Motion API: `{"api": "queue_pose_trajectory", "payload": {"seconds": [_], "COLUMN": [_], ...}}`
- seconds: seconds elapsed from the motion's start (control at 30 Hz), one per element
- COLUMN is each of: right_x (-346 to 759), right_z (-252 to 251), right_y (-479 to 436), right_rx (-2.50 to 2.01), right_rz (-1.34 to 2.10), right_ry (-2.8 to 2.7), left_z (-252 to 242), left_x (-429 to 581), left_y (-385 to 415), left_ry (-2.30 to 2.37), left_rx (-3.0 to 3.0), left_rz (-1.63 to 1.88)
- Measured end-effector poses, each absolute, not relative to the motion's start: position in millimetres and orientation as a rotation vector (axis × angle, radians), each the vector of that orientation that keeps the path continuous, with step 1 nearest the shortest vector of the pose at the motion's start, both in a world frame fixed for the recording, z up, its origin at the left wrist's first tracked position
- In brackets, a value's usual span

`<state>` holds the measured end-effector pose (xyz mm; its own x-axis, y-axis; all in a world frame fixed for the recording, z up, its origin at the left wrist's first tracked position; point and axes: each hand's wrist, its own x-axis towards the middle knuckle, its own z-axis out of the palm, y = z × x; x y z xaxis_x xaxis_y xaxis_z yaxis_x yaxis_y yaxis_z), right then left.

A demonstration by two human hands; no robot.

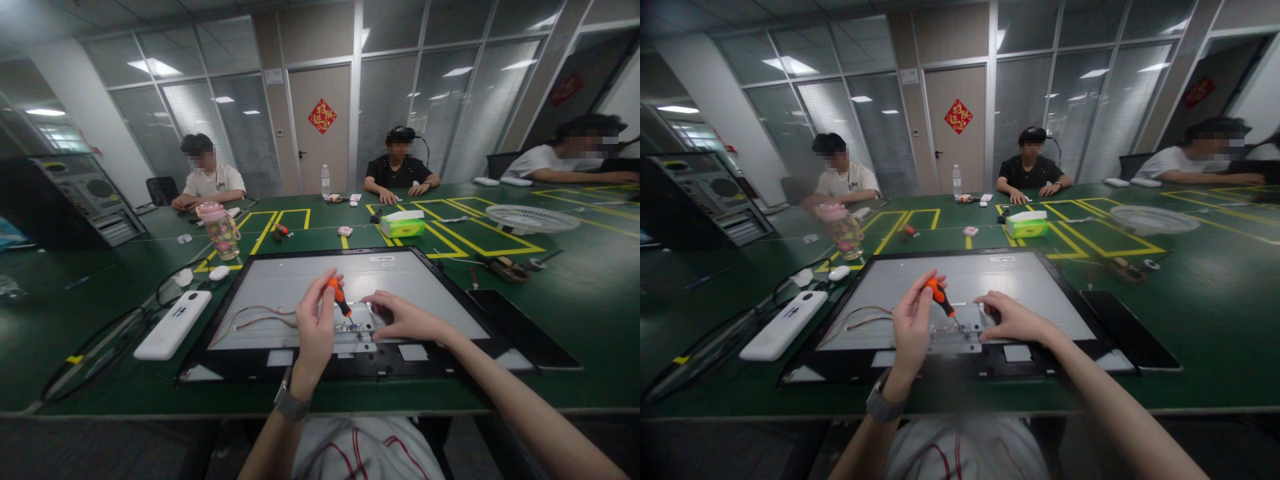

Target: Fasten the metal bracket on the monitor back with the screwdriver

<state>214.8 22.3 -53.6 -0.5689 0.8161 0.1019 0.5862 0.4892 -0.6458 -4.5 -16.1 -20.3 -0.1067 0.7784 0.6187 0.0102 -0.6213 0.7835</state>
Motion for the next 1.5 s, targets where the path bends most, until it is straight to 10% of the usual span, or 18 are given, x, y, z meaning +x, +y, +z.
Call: {"api": "queue_pose_trajectory", "payload": {"seconds": [1.5], "right_x": [213.7], "right_z": [-51.4], "right_y": [21.5], "right_rx": [-1.171], "right_rz": [0.78], "right_ry": [-2.342], "left_z": [-19.6], "left_x": [-4.3], "left_y": [-14.7], "left_ry": [0.97], "left_rx": [1.782], "left_rz": [1.834]}}
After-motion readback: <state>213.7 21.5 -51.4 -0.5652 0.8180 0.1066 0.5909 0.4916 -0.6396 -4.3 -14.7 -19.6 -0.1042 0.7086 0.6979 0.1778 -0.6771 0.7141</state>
